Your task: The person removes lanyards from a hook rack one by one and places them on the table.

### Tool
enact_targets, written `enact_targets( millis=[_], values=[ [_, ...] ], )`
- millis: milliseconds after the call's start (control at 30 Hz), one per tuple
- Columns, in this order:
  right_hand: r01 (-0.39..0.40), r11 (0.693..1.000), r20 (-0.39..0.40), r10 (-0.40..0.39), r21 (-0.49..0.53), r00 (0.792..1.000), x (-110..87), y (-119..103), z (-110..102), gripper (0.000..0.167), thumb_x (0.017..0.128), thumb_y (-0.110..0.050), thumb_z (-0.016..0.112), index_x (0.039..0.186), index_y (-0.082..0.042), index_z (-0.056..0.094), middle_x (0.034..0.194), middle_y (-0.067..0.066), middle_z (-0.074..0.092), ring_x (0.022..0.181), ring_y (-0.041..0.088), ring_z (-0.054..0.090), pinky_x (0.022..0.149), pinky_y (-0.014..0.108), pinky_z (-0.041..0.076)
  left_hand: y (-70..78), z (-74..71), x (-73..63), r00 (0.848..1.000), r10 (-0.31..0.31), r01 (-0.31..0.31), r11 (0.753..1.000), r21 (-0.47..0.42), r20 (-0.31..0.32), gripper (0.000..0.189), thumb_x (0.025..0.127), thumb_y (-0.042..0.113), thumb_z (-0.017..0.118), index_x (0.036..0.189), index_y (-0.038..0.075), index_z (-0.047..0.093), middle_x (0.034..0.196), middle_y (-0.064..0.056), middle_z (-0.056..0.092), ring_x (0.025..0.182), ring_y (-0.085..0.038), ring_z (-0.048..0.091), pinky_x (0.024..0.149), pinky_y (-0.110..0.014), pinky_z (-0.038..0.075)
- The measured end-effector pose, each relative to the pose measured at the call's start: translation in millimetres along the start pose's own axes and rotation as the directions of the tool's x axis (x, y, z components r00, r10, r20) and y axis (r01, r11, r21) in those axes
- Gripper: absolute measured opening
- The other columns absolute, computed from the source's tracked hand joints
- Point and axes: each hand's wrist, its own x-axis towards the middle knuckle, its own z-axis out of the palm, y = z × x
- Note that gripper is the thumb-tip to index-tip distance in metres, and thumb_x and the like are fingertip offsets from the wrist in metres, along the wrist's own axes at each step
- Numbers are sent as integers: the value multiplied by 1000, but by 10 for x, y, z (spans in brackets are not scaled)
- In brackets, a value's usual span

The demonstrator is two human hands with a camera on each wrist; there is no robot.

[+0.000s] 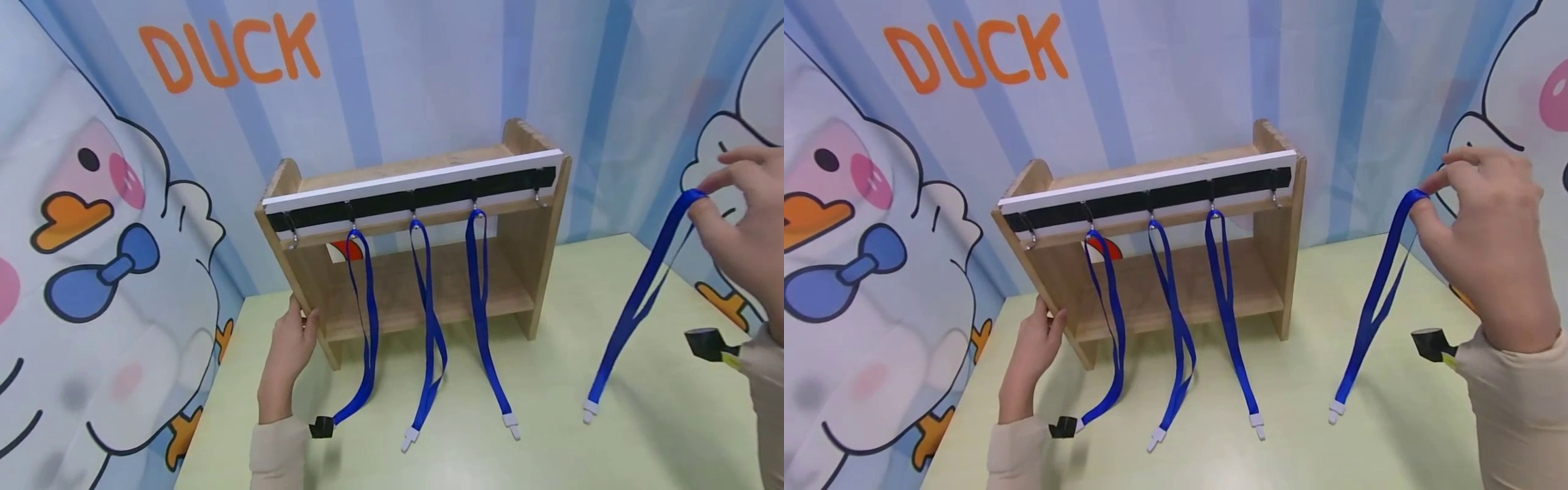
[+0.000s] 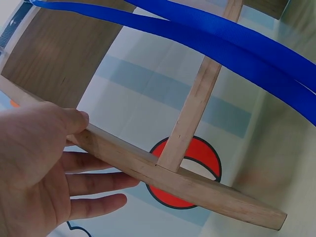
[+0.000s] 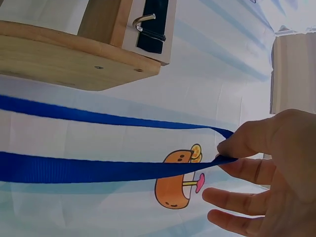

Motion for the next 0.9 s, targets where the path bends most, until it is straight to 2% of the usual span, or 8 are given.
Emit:
enact_targets(
  millis=[100,233,433,567,667,800,900],
  values=[
    [2,1000,0,-2,25,1000,-48,16,-21,17,99,4,50,108,19,52,149,31,40,146,42,27,121,56,19,6,-2,2,1000,-13,13,1000,-6,9,51,109,19,46,151,-3,27,142,-33,49,115,-46,62,85,-53,58],
    [26,1000,38,-26,18,999,-150,0,-68,14,97,7,51,105,18,50,145,34,40,143,47,28,121,58,20,14,1,1,1000,-21,21,1000,-11,17,51,109,20,46,151,-3,28,141,-33,50,114,-46,63,85,-54,58],
    [158,986,62,-154,-55,986,-349,-64,-82,12,91,8,60,98,14,55,131,38,49,131,53,40,120,56,23,21,-5,-16,1000,-27,27,1000,-4,9,50,109,19,46,149,-5,29,138,-33,52,112,-45,64,83,-54,59],
    [263,962,49,-260,-68,964,-461,-116,-67,12,84,7,66,92,11,59,124,36,55,121,54,45,117,56,29,33,-21,-18,1000,-30,30,1000,-8,6,49,109,18,47,148,-5,31,136,-34,54,111,-46,64,83,-54,59],
    [305,951,63,-302,-40,951,-546,-161,-58,13,80,6,69,89,10,60,121,35,57,119,54,46,115,58,32,38,-23,-14,999,-41,41,999,-12,12,50,109,18,47,149,-5,30,138,-34,53,112,-46,63,84,-55,58],
    [367,929,69,-370,56,926,-646,-184,-28,11,78,1,68,86,6,62,115,32,61,111,53,50,102,64,39,39,-21,-8,999,-48,49,999,-20,19,50,109,18,47,149,-5,30,139,-33,52,113,-45,63,84,-54,59],
    [413,898,80,-428,151,900,-711,-151,29,10,76,0,67,85,2,63,112,30,63,105,52,52,89,67,38,44,-23,-7,999,-45,46,999,-24,17,49,109,19,46,149,-5,30,139,-33,52,111,-45,63,82,-54,59]
  ],
)
